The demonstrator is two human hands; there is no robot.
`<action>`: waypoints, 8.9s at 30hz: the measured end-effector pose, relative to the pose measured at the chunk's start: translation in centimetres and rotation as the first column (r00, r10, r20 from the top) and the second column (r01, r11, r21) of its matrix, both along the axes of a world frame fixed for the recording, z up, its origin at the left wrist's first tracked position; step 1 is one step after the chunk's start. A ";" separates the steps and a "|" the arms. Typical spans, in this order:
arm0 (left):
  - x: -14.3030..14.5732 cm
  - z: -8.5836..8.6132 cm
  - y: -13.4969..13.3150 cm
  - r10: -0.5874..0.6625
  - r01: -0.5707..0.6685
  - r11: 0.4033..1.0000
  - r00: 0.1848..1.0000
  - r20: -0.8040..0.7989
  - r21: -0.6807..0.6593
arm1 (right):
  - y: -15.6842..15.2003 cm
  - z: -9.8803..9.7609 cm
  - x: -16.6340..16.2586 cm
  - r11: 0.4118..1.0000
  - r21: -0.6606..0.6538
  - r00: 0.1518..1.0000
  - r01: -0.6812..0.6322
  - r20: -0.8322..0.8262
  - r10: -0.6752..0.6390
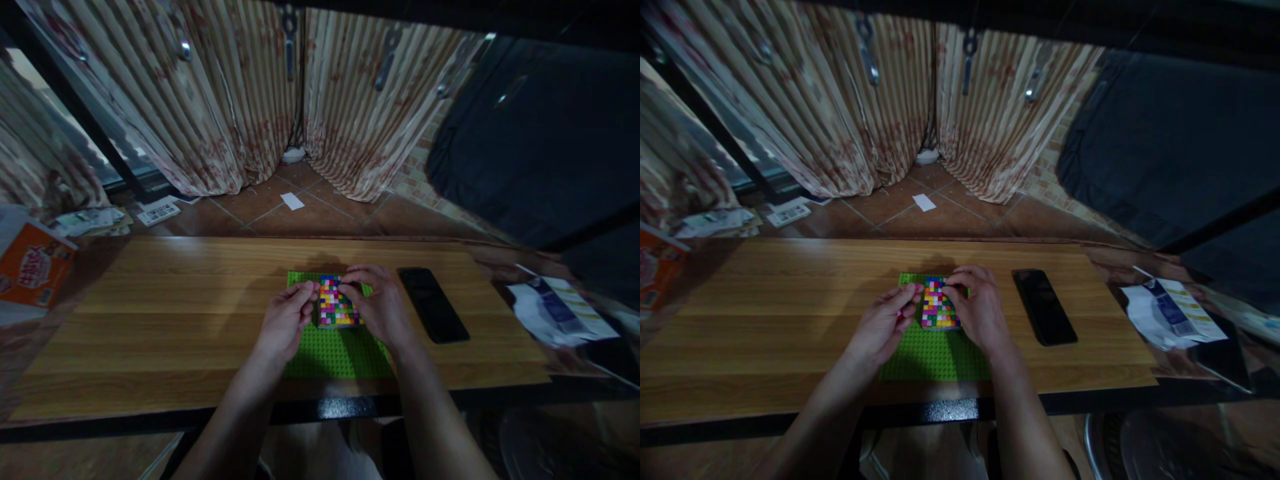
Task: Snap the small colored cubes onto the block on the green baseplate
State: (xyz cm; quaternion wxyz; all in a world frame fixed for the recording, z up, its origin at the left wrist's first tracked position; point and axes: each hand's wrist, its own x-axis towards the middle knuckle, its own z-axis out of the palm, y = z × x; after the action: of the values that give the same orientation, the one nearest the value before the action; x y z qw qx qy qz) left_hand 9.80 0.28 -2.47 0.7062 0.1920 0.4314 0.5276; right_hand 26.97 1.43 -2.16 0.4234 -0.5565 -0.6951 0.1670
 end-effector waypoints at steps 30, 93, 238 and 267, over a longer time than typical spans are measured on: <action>-0.1 0.2 -0.2 -0.014 0.014 1.000 1.000 -0.016 -0.004 | 0.9 -1.1 0.0 0.981 -0.192 0.967 0.019 -0.244 -0.066; -0.5 1.4 -0.2 -0.047 0.052 0.998 0.989 0.142 -0.033 | -0.4 1.2 0.8 0.999 0.037 0.994 -0.031 -0.103 0.035; -1.4 0.9 0.0 -0.113 0.113 0.994 0.993 -0.018 -0.002 | 0.8 -2.0 -0.4 0.960 -0.266 0.536 -0.082 -0.824 -0.183; -1.3 0.8 -0.1 -0.117 0.118 0.993 0.993 -0.016 0.025 | 0.9 -1.8 -0.5 0.897 -0.378 0.467 -0.228 -0.851 -0.240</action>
State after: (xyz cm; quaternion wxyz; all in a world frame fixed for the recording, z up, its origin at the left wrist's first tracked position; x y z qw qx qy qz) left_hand 8.47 0.14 -1.70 0.7302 0.2303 0.4176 0.4893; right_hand 26.45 2.34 -3.97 0.5831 -0.4720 -0.3156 0.5810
